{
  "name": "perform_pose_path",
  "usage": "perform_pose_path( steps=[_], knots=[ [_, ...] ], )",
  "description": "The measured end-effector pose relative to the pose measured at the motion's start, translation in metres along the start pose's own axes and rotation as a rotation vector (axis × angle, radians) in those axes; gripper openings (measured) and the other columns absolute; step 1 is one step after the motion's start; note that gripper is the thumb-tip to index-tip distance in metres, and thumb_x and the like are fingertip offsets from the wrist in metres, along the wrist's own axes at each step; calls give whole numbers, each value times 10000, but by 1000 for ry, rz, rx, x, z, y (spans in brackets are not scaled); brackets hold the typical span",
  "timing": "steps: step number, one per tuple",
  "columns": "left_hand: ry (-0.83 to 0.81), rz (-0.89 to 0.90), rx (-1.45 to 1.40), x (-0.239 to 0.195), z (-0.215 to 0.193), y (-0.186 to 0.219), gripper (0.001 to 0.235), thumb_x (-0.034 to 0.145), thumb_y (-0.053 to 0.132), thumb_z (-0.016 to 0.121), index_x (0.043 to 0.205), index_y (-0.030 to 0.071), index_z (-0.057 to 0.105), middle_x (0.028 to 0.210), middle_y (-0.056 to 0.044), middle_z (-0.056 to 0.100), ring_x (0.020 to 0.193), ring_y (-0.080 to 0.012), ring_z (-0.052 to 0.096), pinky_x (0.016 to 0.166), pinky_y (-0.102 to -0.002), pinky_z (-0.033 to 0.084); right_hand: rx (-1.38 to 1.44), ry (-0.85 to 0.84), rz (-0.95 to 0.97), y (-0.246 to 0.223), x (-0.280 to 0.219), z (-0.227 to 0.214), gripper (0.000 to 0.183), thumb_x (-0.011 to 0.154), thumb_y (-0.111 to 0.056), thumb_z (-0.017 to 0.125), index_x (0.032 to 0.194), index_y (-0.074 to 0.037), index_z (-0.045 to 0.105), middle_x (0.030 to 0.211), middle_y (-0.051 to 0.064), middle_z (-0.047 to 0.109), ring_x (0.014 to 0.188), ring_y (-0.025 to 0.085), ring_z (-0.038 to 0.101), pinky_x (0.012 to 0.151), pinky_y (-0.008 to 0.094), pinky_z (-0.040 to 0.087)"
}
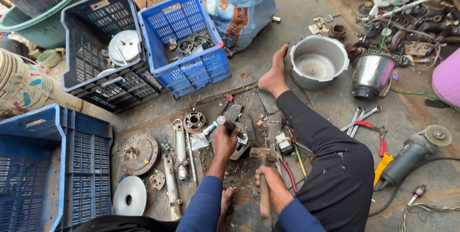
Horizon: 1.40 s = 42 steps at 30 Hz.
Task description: The person sits on the floor and uses a hammer and metal rod to strike a small metal component held in a vise. They repeatedly adjust the part, strike it, and inspect it with pliers.
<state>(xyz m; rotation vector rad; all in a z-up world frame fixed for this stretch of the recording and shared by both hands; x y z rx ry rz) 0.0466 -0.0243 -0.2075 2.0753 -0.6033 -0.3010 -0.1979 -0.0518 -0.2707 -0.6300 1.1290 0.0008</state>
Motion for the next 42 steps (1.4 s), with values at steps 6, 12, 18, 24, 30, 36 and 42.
perform_pose_path(
  steps=[6, 12, 18, 24, 30, 36, 42],
  knots=[
    [41, 147, 111, -1, 20, -15, 254, 864, 218, 807, 956, 4, 708, 940, -157, 679, 834, -281, 662, 738, -444, 560, -250, -206, -550, -110, -130, 31, 239, 892, -52, 649, 1115, 3, 583, 700, 33, 578, 538, 125, 572, 468, 285, 508],
    [34, 207, 74, -1, 26, -2, 275, 850, 206, 800, 956, -5, 659, 1066, -204, 651, 921, -385, 667, 804, -489, 555, -697, -156, -1192, -242, -275, 62, 521, 951, -132, 590, 1446, -49, 452, 689, 0, 578, 523, 99, 570, 452, 285, 512],
    [37, 247, 73, -6, 22, 12, 269, 836, 161, 788, 1014, -3, 671, 1122, -255, 648, 1021, -479, 630, 868, -545, 517, -1052, -5, -1270, -248, -263, 88, 518, 960, -218, 580, 1401, -13, 400, 651, 160, 653, 560, 278, 694, 524, 434, 526],
    [75, 324, 55, -11, 10, 33, 331, 808, 74, 728, 1125, 18, 652, 1143, -264, 655, 1028, -480, 644, 886, -532, 534, -1420, -51, -1109, -207, -208, 98, 336, 906, -232, 679, 1112, -5, 544, 653, 249, 652, 618, 460, 654, 545, 517, 496],
    [11, 284, 18, -18, 7, 39, 347, 821, 89, 769, 1137, 11, 649, 1210, -277, 624, 1038, -499, 630, 870, -538, 531, -1153, 13, -1210, -246, -264, 88, 313, 909, -211, 639, 1082, 21, 519, 599, 255, 616, 560, 427, 688, 483, 498, 471],
    [-18, 245, 50, -11, 8, 37, 277, 832, 109, 774, 1061, 6, 658, 1161, -237, 641, 1016, -478, 642, 857, -534, 528, -1307, 1, -1393, -219, -230, 101, 389, 914, -180, 609, 1209, 17, 451, 647, 218, 649, 585, 421, 680, 511, 490, 502],
    [-32, 312, 38, -10, 17, 26, 233, 820, 96, 777, 1031, 36, 700, 1108, -198, 673, 1001, -407, 671, 861, -486, 548, -1095, -122, -961, -171, -118, 44, 264, 960, -264, 703, 958, -16, 610, 638, 96, 611, 571, 208, 609, 509, 371, 495]
  ],
)
Point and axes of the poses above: each hand's wrist, its own x-axis towards the middle knuckle, its own z-axis out of the palm, y = z × x, the point moved 8 cm from there along x, towards the middle knuckle
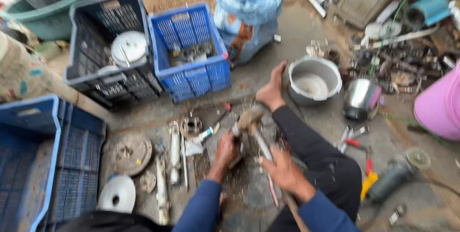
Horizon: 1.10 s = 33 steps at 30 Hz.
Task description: The person sits on the floor and uses a hammer and metal rod to strike a small metal component held in a vise. They repeatedly adjust the part, strike it, and inspect it with pliers.
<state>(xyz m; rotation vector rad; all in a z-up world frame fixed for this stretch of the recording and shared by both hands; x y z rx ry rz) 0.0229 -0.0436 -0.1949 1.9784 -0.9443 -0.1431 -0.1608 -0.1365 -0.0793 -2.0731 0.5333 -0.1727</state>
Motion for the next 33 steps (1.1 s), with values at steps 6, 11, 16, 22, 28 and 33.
perform_pose_path(
  steps=[6, 11, 16, 22, 28, 33],
  knots=[
    [26, -194, -100, 11, -16, -19, 261, 825, 174, 800, 1009, 36, 676, 981, -194, 729, 925, -358, 714, 832, -462, 556, 738, 62, 532, 82, -38, 53, 177, 880, -161, 715, 948, -74, 577, 638, -3, 504, 480, 121, 465, 438, 307, 395],
    [85, -386, -61, 0, -53, -37, 406, 886, 192, 755, 1205, 23, 568, 1036, -205, 722, 938, -335, 701, 835, -470, 550, 728, 55, 815, 143, -77, 134, 197, 889, -127, 711, 933, 3, 569, 657, 32, 548, 495, 142, 516, 450, 302, 456],
    [-170, -879, 197, -46, -77, -96, 419, 974, 280, 565, 1347, 99, 504, 1042, -174, 748, 881, -339, 749, 771, -504, 624, 751, 48, 860, 179, -79, 192, 114, 911, -52, 670, 944, 1, 575, 678, 38, 563, 526, 129, 508, 481, 293, 475],
    [-553, -934, 848, -123, -85, -159, 424, 952, 433, 657, 1222, 113, 723, 1235, -107, 723, 1113, -274, 719, 860, -415, 610, 747, 145, 905, 196, -76, 202, 118, 903, -67, 645, 910, 47, 616, 681, 91, 604, 541, 177, 560, 486, 327, 476],
    [-662, -813, 1032, -159, -76, -184, 298, 988, 345, 610, 1172, 174, 770, 1193, -46, 760, 1089, -211, 740, 848, -356, 622, 256, 76, 884, 209, -69, 201, 303, 907, -246, 644, 892, 56, 657, 707, 154, 684, 616, 256, 697, 548, 389, 526],
    [-601, -781, 981, -120, -66, -139, 319, 947, 353, 671, 1179, 134, 689, 1140, -71, 733, 984, -233, 747, 768, -377, 621, 450, 10, 926, 225, -67, 214, 345, 916, -224, 615, 879, 117, 657, 681, 188, 675, 553, 282, 680, 519, 432, 533]
  ],
)
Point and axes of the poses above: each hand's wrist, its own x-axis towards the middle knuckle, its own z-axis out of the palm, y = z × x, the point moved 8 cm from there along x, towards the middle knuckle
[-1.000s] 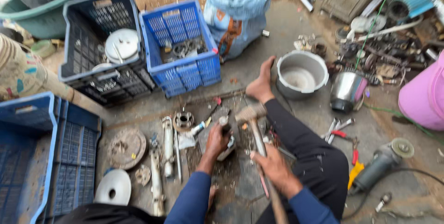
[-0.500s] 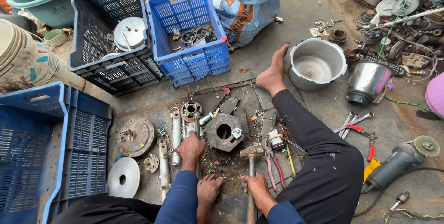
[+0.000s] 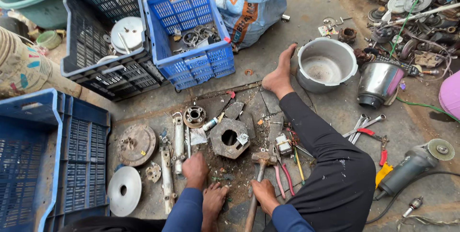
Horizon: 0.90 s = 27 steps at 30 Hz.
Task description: The person sits on the floor and uses a hammer and metal rod to strike a small metal component held in a vise. They repeatedly adjust the part, strike it, and inspect it with pliers.
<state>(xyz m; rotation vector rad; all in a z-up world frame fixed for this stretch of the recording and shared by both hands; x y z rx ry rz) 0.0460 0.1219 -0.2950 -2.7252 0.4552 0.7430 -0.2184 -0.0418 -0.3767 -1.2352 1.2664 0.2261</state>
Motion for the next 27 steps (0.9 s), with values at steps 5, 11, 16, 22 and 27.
perform_pose_path(
  steps=[5, 11, 16, 22, 27],
  knots=[
    [263, 355, -317, -30, -80, 111, 599, 827, 434, 800, 1214, 48, 553, 1166, -143, 637, 968, -282, 689, 797, -413, 586, 43, 32, 0, -6, -1, -4, 298, 888, -202, 690, 898, 95, 672, 682, 159, 688, 563, 263, 666, 521, 411, 518],
    [273, 408, -464, -31, -86, 151, 612, 787, 346, 862, 1270, 75, 602, 1314, -168, 541, 1143, -330, 586, 948, -457, 521, -10, 39, 53, -20, -15, -11, 324, 909, -183, 721, 1076, 66, 599, 757, 129, 657, 592, 223, 641, 542, 380, 531],
    [137, 450, -997, -11, -81, 147, 484, 851, 237, 777, 1307, 123, 662, 1260, -134, 647, 1134, -283, 641, 1026, -441, 517, 34, -34, 87, -16, -21, -6, 316, 949, -154, 665, 1155, 55, 548, 760, 105, 673, 577, 190, 630, 533, 349, 547],
    [-431, 763, -1926, -29, -121, 187, 366, 1016, 213, 583, 1314, 2, 619, 1228, -165, 704, 1117, -278, 698, 982, -398, 581, 175, -108, 128, -2, -7, 4, 297, 969, -136, 644, 1161, 76, 563, 753, 128, 667, 557, 209, 610, 504, 351, 551],
    [-586, 882, -2044, -64, -162, 203, 385, 1080, 236, 511, 1295, -70, 598, 1176, -214, 720, 1079, -309, 734, 970, -390, 609, 172, -86, 140, 7, -3, 4, 360, 958, -143, 684, 1190, 85, 529, 793, 144, 670, 569, 213, 604, 521, 351, 553]
  ],
)
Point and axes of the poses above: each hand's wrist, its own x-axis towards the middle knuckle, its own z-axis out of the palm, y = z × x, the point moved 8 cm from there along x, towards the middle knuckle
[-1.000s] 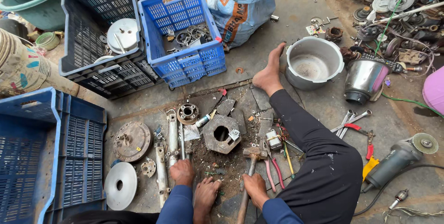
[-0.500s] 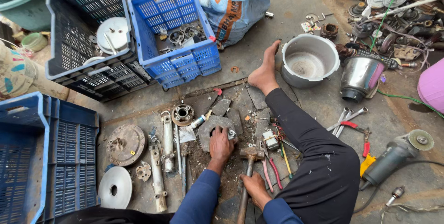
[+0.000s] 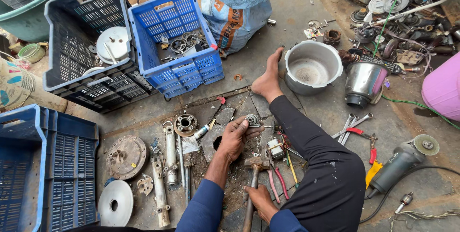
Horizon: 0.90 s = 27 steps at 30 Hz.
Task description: The person sits on the floor and uses a hammer and metal rod to strike a small metal component held in a vise. They repeatedly adjust the part, strike it, and inspect it with pliers.
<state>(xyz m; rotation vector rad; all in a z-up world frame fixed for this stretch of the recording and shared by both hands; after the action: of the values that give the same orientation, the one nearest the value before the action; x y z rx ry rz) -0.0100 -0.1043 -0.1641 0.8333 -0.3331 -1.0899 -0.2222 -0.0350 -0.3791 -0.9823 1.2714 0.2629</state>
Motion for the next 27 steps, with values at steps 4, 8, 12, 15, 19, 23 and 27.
perform_pose_path(
  steps=[4, 8, 12, 15, 19, 23, 27],
  knots=[
    [-60, 3, 35, -5, 30, 18, 400, 1078, 257, 503, 1347, -31, 570, 1167, -195, 725, 1071, -300, 736, 940, -386, 607, -108, 93, -44, -10, -11, -11, 452, 910, -213, 742, 1194, 69, 531, 835, 125, 622, 626, 207, 617, 560, 378, 541],
    [-81, 15, 68, -12, 51, 33, 414, 1054, 249, 536, 1405, 29, 537, 1160, -190, 711, 1061, -311, 732, 893, -387, 595, -188, 226, -172, -35, -42, -22, 529, 875, -276, 755, 1219, 27, 489, 851, 105, 640, 680, 200, 670, 628, 373, 576],
    [-136, 35, 102, -18, 72, 46, 381, 1028, 201, 570, 1365, 26, 537, 1206, -147, 711, 1086, -293, 725, 917, -385, 606, -239, 385, -304, -89, -93, -43, 512, 908, -337, 728, 1261, -34, 513, 949, 76, 633, 798, 225, 669, 715, 403, 575],
    [-159, -12, 122, -18, 81, 45, 353, 1002, 163, 586, 1334, 51, 540, 1138, -106, 697, 1068, -279, 735, 945, -391, 610, -11, 535, -910, -172, -166, -75, 399, 964, -286, 683, 1213, 14, 598, 1053, 112, 677, 949, 199, 670, 810, 363, 579],
    [-251, 112, 194, -25, 107, 43, 305, 1041, 139, 628, 1313, 7, 586, 1142, -100, 684, 1064, -194, 684, 954, -360, 579, 24, 512, -1301, -239, -256, -104, 356, 1019, -253, 600, 1256, 12, 607, 1163, 101, 628, 1009, 169, 666, 819, 314, 587],
    [-274, 173, 294, -30, 131, 57, 328, 1021, 151, 693, 1303, 2, 615, 1163, -74, 674, 1064, -147, 638, 937, -327, 541, -170, 580, -1447, -285, -313, -108, 239, 999, -193, 653, 1148, -9, 687, 1098, 123, 687, 961, 215, 694, 817, 333, 570],
    [-331, 355, 570, -45, 158, 86, 422, 875, 142, 795, 1251, 20, 646, 1178, -45, 679, 1067, -148, 656, 922, -332, 560, -246, 616, -1567, -295, -342, -109, 176, 993, -150, 665, 1102, -13, 682, 1056, 110, 730, 978, 221, 737, 836, 315, 575]
  ],
)
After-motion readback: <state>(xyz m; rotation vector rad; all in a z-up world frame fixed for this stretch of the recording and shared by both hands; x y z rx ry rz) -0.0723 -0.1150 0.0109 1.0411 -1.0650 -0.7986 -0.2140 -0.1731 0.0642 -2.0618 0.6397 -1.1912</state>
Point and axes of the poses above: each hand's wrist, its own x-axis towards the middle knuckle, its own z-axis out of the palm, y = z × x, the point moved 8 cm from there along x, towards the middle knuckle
